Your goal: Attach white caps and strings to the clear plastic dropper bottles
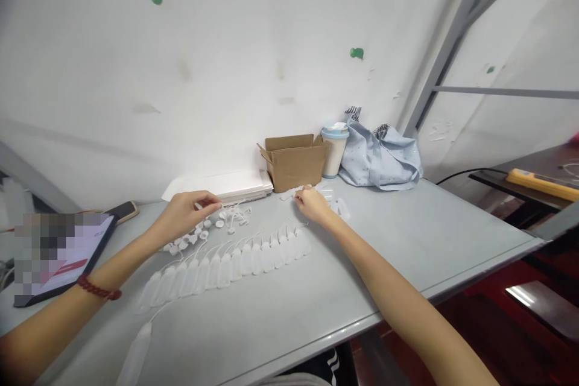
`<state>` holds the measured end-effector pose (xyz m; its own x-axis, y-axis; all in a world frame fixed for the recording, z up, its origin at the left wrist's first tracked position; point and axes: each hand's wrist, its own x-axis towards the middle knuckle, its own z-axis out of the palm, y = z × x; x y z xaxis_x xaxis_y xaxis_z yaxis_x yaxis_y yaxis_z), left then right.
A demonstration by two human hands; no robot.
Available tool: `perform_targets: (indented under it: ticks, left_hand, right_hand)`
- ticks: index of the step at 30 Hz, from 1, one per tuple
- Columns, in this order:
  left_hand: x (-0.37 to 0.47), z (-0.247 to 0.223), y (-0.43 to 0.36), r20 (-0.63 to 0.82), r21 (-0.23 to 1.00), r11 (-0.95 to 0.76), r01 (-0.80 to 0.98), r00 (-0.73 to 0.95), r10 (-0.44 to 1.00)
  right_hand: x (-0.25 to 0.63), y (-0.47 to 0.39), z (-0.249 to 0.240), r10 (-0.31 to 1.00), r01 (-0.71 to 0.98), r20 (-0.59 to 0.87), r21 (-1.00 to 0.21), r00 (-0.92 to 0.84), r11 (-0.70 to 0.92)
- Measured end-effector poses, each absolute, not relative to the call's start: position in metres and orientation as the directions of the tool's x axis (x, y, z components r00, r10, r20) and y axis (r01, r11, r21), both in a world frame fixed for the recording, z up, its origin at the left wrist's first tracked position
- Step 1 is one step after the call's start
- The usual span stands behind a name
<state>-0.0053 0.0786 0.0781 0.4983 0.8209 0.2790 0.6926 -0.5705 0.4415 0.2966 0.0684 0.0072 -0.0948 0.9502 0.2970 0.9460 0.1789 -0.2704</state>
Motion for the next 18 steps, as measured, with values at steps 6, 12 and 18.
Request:
perform_targets:
  ticks: [6, 12, 18]
  left_hand:
    - [-0.008, 0.095, 0.086, 0.273, 0.470, -0.510, 0.720, 0.431, 0.860]
    - [-0.009, 0.097, 0.094, 0.266, 0.456, -0.518, 0.724, 0.445, 0.855]
    - [-0.011, 0.099, 0.092, 0.193, 0.537, -0.425, 0.729, 0.384, 0.903]
  right_hand:
    - [0.302, 0.071, 0.006, 0.963, 0.961, 0.268, -0.264, -0.012, 0.085]
    - [0.302, 0.068, 0.011, 0.965, 0.972, 0.250, -0.233, 0.077, -0.017]
    - [0.301, 0.065, 0.014, 0.962, 0.972, 0.210, -0.194, 0.172, -0.132]
